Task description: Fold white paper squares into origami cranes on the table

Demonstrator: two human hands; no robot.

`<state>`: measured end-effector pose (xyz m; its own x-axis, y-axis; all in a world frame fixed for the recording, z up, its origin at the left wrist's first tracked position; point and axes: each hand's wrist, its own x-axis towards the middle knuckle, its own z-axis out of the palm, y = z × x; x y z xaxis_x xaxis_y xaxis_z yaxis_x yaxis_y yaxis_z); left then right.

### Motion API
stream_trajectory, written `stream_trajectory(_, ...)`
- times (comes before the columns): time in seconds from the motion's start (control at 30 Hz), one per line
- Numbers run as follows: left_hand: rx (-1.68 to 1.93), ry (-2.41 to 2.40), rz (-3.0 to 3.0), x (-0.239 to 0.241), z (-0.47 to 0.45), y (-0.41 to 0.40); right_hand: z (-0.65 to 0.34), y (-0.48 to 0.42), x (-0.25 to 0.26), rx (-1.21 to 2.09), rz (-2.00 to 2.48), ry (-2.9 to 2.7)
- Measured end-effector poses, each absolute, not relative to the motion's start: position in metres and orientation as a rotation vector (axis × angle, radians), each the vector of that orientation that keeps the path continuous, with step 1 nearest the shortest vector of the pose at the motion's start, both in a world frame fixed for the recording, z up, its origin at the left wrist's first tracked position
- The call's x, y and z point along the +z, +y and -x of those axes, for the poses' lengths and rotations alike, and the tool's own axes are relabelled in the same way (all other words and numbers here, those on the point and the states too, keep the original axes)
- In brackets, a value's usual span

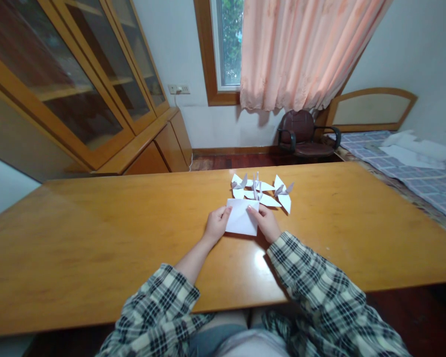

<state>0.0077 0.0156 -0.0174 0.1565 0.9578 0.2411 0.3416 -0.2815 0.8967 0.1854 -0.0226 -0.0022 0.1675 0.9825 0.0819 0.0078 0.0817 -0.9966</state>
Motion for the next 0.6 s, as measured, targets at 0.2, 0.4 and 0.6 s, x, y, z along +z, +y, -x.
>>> stream_trajectory(0.2, 1.085, 1.153, -1.680, -0.015, -0.009, 0.014, -0.190, -0.019, -0.016, 1.004, 1.256, -1.162)
stream_trajectory(0.4, 1.171, 1.164, -1.569, -0.013, -0.009, 0.016, -0.192, -0.019, -0.018, 0.935, 1.279, -1.287)
stream_trajectory(0.6, 1.178, 1.184, -1.584, -0.014, -0.009, 0.016, -0.189, -0.021, -0.010, 0.987, 1.239, -1.243)
